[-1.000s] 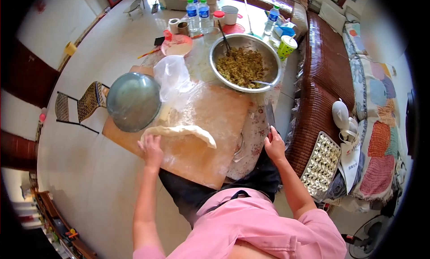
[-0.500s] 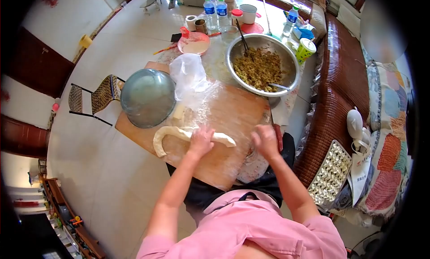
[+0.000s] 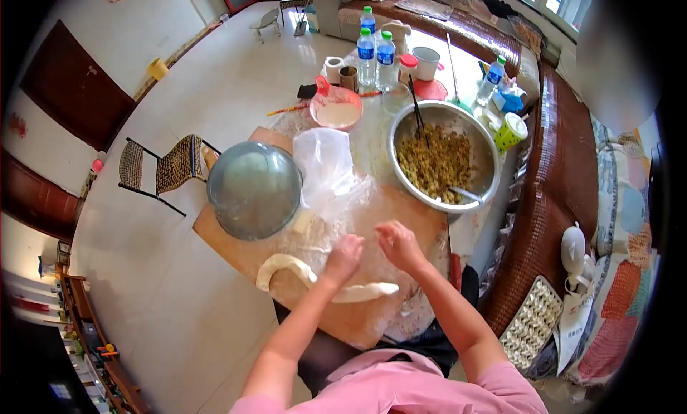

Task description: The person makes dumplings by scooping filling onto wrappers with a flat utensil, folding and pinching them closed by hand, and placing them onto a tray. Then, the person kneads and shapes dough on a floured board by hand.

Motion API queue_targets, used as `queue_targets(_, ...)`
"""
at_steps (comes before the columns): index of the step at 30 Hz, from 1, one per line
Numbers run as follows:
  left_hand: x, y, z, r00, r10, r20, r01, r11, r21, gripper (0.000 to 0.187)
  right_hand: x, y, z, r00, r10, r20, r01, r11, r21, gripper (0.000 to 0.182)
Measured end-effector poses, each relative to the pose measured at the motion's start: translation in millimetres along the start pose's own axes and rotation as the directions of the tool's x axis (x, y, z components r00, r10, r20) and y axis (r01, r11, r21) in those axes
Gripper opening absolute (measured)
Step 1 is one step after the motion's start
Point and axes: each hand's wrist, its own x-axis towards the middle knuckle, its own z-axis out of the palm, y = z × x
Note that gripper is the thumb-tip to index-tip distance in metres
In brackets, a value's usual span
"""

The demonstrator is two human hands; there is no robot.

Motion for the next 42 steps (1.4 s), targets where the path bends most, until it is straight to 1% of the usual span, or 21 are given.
queue_targets(1,11,5,8,0.993,0.113,0.028,-0.112,0.993,-0.036,0.029,29,-4,2,0.988,-0.094,-0.122,0.089,0.995,-0.041,0.013)
queue_targets(3,31,3,11,0.975,0.217,0.052,-0.213,0.974,-0.078,0.032,93,-2,8,0.971,-0.033,-0.238,0.04,0.999,0.025,0.011)
queue_targets(5,57,-3,3,0.946,0.128,-0.296,-0.142,0.989,-0.027,0.052,160,7,12,0.963,-0.01,-0.269,0.012,1.0,0.005,0.011)
queue_targets(7,75,-39,-24,0.923,0.008,-0.386,0.009,0.999,0.042,0.063,221,11,14,0.973,-0.038,-0.228,0.015,0.995,-0.101,0.013)
queue_targets(8,78,-36,-49,0.863,-0.145,-0.483,0.059,0.98,-0.189,0.065,251,24,23,0.967,-0.105,-0.233,0.059,0.979,-0.196,0.013)
queue_targets(9,78,-32,-73,0.841,-0.212,-0.497,0.135,0.973,-0.188,0.066,281,41,33,0.978,-0.098,-0.182,0.05,0.966,-0.254,0.015)
queue_targets(12,71,-47,-92,0.831,-0.359,-0.425,0.164,0.888,-0.43,0.066,343,60,56,0.99,-0.113,-0.081,0.086,0.954,-0.287,0.019)
queue_targets(15,56,-52,-88,0.843,-0.381,-0.379,0.202,0.878,-0.434,0.06,380,76,79,0.991,-0.125,0.045,0.132,0.896,-0.424,0.029)
queue_targets(17,44,-47,-86,0.851,-0.422,-0.311,0.235,0.837,-0.494,0.057,394,84,89,0.978,0.02,0.208,0.12,0.761,-0.638,0.036)
queue_targets(21,21,-41,-86,0.85,-0.499,-0.169,0.301,0.723,-0.622,0.042,401,85,101,0.97,0.095,0.224,0.115,0.629,-0.768,0.038)
queue_targets(23,13,-37,-87,0.848,-0.517,-0.113,0.321,0.673,-0.666,0.038,405,81,98,0.946,0.19,0.263,0.02,0.774,-0.632,0.036)
queue_targets(26,7,-29,-91,0.832,-0.54,-0.127,0.282,0.609,-0.741,0.029,424,97,97,0.927,0.288,0.24,-0.128,0.845,-0.519,0.034)
queue_targets(27,5,-25,-94,0.83,-0.545,-0.118,0.272,0.581,-0.767,0.027,425,97,97,0.916,0.362,0.172,-0.314,0.915,-0.252,0.027)
queue_targets(28,2,-21,-96,0.829,-0.548,-0.108,0.261,0.551,-0.792,0.024,425,97,97,0.918,0.359,0.17,-0.311,0.916,-0.252,0.027)
queue_targets(30,-8,-18,-93,0.83,-0.553,-0.07,0.291,0.537,-0.792,0.023,418,92,90,0.813,0.541,0.216,-0.582,0.741,0.334,0.027)
queue_targets(31,-14,-16,-90,0.827,-0.561,-0.032,0.325,0.522,-0.788,0.021,412,90,85,0.818,0.537,0.205,-0.574,0.747,0.334,0.027)
queue_targets(33,-26,-14,-76,0.838,-0.545,-0.011,0.311,0.495,-0.811,0.021,390,83,74,0.852,0.342,0.398,-0.515,0.406,0.755,0.029)
queue_targets(35,-35,-10,-67,0.85,-0.526,0.012,0.3,0.467,-0.832,0.02,344,41,52,0.842,0.405,0.357,-0.508,0.37,0.777,0.03)
queue_targets(39,-54,-3,-57,0.859,-0.508,0.065,0.34,0.471,-0.814,0.02,238,39,34,0.799,0.415,0.435,-0.562,0.26,0.785,0.028)
queue_targets(41,-65,-1,-53,0.865,-0.498,0.056,0.33,0.48,-0.813,0.02,177,49,38,0.749,0.425,0.507,-0.64,0.269,0.72,0.03)
queue_targets(42,-69,2,-52,0.867,-0.495,0.055,0.328,0.485,-0.811,0.02,150,45,41,0.676,0.516,0.526,-0.731,0.385,0.563,0.03)
